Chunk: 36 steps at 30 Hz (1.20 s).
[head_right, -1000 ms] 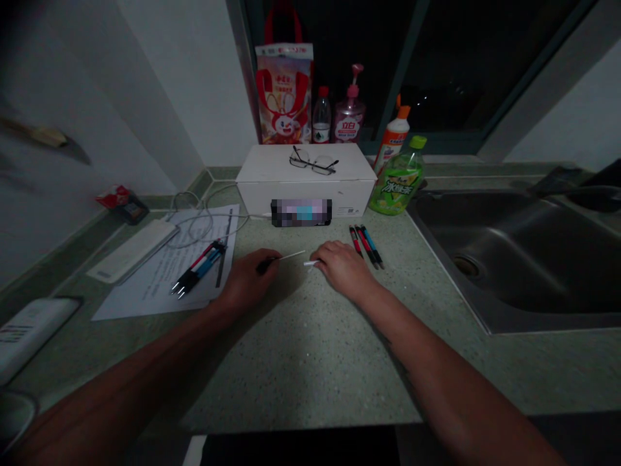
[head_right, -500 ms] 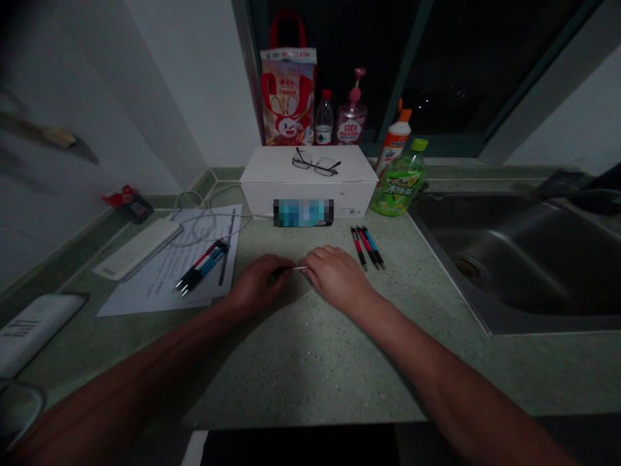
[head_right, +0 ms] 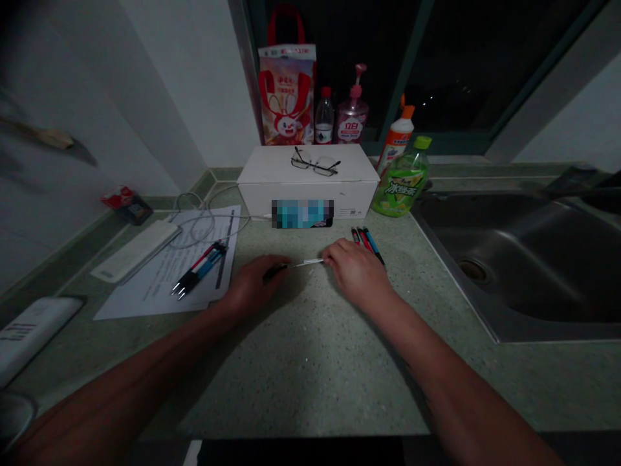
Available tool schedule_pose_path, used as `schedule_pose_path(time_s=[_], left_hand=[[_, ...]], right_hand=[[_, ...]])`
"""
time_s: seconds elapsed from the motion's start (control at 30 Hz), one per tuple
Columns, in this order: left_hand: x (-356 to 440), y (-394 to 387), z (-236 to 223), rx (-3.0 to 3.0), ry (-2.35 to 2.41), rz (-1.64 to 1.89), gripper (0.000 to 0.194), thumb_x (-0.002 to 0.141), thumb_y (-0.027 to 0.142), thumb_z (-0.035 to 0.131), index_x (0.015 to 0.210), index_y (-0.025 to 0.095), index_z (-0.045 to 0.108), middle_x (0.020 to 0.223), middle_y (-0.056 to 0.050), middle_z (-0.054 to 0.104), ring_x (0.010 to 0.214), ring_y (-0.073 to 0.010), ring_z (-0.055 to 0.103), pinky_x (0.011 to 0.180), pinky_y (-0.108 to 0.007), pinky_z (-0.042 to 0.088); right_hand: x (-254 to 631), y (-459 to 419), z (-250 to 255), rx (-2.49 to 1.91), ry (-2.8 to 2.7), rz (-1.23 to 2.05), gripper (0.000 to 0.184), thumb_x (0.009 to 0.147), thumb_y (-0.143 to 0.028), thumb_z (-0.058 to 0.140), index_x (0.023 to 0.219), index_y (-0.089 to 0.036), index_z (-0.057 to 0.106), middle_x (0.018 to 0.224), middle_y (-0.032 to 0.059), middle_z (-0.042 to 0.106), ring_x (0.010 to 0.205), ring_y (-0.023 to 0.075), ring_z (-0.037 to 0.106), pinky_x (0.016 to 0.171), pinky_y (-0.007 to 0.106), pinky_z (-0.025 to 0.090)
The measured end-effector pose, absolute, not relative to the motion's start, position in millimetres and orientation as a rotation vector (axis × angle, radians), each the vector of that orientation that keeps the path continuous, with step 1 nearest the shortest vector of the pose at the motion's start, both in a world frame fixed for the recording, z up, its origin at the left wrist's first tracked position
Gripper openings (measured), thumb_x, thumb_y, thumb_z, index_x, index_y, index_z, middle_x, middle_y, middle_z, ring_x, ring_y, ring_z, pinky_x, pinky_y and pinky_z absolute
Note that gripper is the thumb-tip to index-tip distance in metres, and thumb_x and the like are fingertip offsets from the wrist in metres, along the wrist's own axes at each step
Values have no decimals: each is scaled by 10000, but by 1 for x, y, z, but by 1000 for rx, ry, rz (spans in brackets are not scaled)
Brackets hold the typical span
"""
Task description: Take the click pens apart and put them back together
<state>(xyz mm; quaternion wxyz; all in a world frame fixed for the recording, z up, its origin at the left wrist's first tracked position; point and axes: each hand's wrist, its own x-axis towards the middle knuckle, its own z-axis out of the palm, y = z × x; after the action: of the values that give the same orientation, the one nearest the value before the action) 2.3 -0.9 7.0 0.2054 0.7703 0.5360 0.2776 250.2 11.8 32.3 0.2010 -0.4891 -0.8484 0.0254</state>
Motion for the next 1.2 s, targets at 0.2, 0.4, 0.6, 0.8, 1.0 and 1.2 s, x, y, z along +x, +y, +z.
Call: schedule_pose_path(time_s=[0.2,0.4,0.6,0.8,1.0,1.2], left_hand=[[3,0,5,2103,1536,754,214,935,247,636,1126,211,726,970,-60,759,850,-222,696,780,-350,537],[0,2,9,2365,1451,618,110,925,207,662,995,199,747,963,-70,740,948,-258,667,846,-385,522],[3,3,9,2511,1361,478,169,958,193,610,1032,204,762,1002,-85,722,975,-265,650,876,-400,523],[-3,1,11,2685,1286,421,317,928,67,550,1140,208,739,1103,-101,720,1061,-275,629,963,-442,494],[-6,0,14,2471,1476,650,213,962,177,570,1091,199,739,1043,-98,743,1022,-277,657,934,-453,518],[3,-9,11,2107,1403,850,135,927,264,658,1016,226,753,977,-56,760,893,-216,688,837,-379,560]], right_hand=[[245,7,30,-1376,-2381,147,174,1012,-209,507,994,-210,680,994,70,658,860,219,633,700,319,436],[255,12,29,-1417,-2410,183,155,965,-156,540,936,-212,681,963,68,660,895,231,636,734,328,454],[262,15,28,-1302,-2472,378,163,888,-84,594,887,-217,688,937,53,657,907,217,640,811,337,480],[253,11,27,-1328,-2542,412,157,862,-80,640,855,-224,703,889,39,671,857,206,638,754,319,461],[249,9,26,-1338,-2570,428,114,863,-111,706,856,-223,687,865,25,668,846,198,635,733,308,451],[233,0,26,-1229,-2473,413,175,933,-271,716,1090,-215,661,1001,60,676,920,217,644,787,331,474]])
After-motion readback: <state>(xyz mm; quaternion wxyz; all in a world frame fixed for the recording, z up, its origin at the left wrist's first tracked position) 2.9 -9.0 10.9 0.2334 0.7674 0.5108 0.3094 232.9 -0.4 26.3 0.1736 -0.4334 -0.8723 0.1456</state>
